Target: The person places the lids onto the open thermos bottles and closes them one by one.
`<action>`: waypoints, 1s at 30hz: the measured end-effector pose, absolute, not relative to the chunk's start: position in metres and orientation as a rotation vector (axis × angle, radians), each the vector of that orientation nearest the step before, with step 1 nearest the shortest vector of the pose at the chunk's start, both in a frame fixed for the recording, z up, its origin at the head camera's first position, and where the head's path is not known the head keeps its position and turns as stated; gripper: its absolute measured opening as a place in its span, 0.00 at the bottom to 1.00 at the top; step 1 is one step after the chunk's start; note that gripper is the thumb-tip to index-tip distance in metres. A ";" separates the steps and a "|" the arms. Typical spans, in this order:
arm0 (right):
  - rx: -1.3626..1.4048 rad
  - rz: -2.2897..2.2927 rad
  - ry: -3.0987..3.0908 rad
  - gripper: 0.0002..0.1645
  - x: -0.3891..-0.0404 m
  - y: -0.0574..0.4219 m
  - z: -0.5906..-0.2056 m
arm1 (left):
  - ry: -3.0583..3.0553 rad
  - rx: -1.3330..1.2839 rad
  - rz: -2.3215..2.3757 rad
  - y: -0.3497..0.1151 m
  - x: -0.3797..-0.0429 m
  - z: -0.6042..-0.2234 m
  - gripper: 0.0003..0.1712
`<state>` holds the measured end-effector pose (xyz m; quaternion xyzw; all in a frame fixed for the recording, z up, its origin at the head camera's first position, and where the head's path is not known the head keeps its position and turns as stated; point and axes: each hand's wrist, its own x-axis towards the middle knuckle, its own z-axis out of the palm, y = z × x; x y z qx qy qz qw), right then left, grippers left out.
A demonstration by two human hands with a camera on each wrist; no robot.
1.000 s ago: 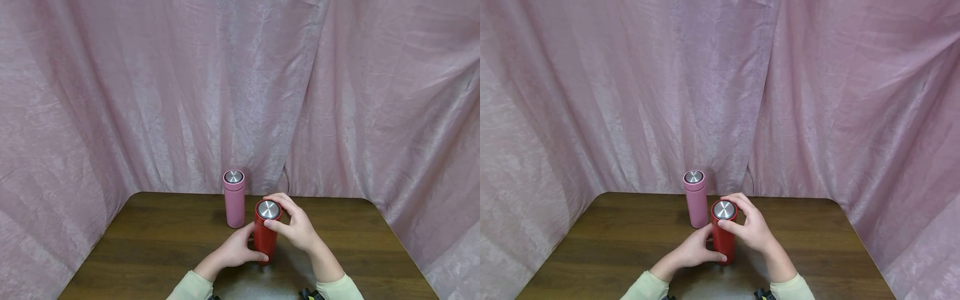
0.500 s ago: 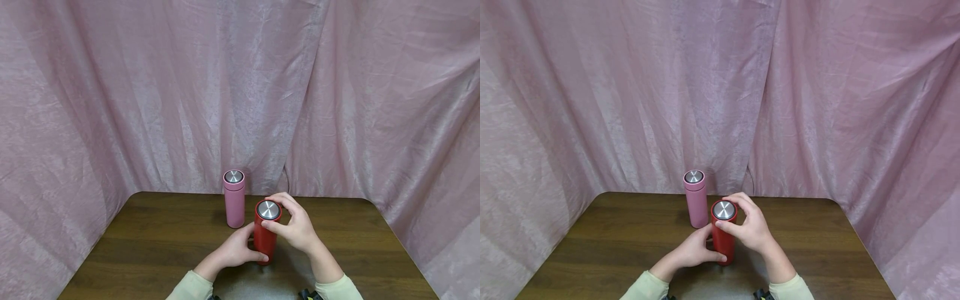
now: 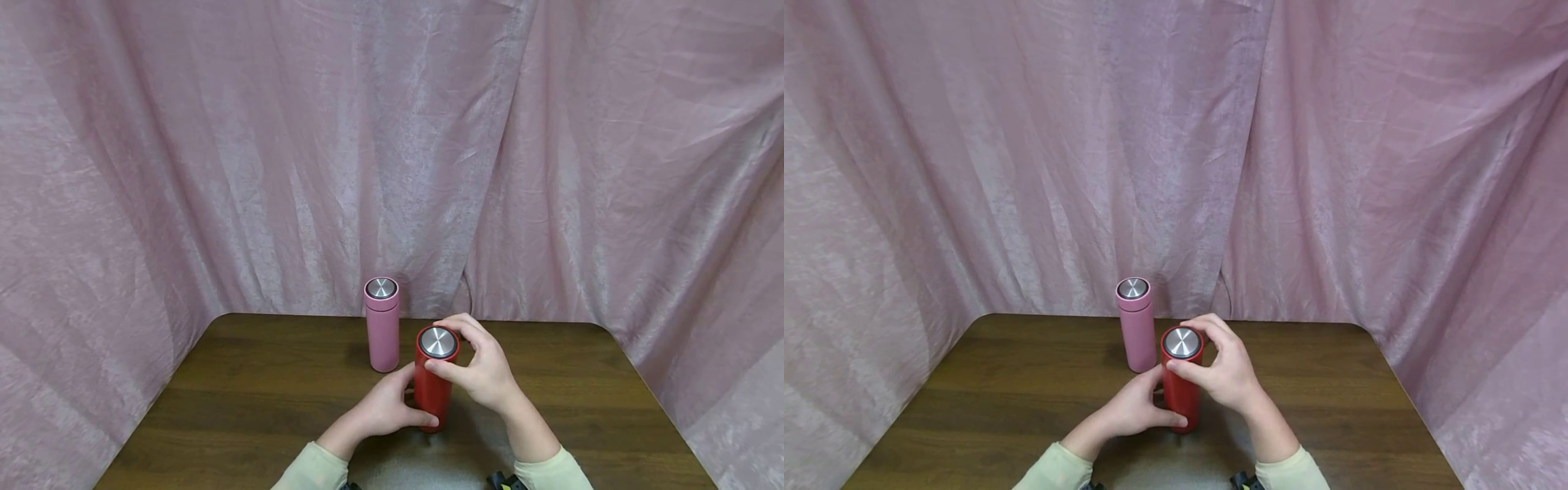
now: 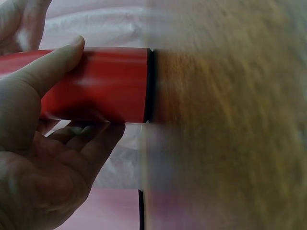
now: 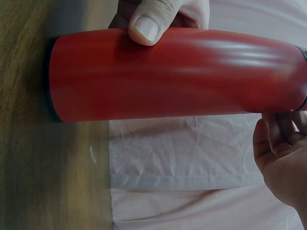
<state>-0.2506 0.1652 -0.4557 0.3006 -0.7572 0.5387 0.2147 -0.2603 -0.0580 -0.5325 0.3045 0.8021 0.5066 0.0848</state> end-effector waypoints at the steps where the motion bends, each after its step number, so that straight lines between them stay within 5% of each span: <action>1: 0.830 1.495 -2.102 0.34 -0.251 0.165 -0.455 | 2.399 0.908 1.507 -0.058 -0.260 -0.532 0.37; 30: 0.852 1.395 -2.139 0.36 -0.251 0.168 -0.456 | 2.403 0.894 1.503 -0.058 -0.259 -0.530 0.39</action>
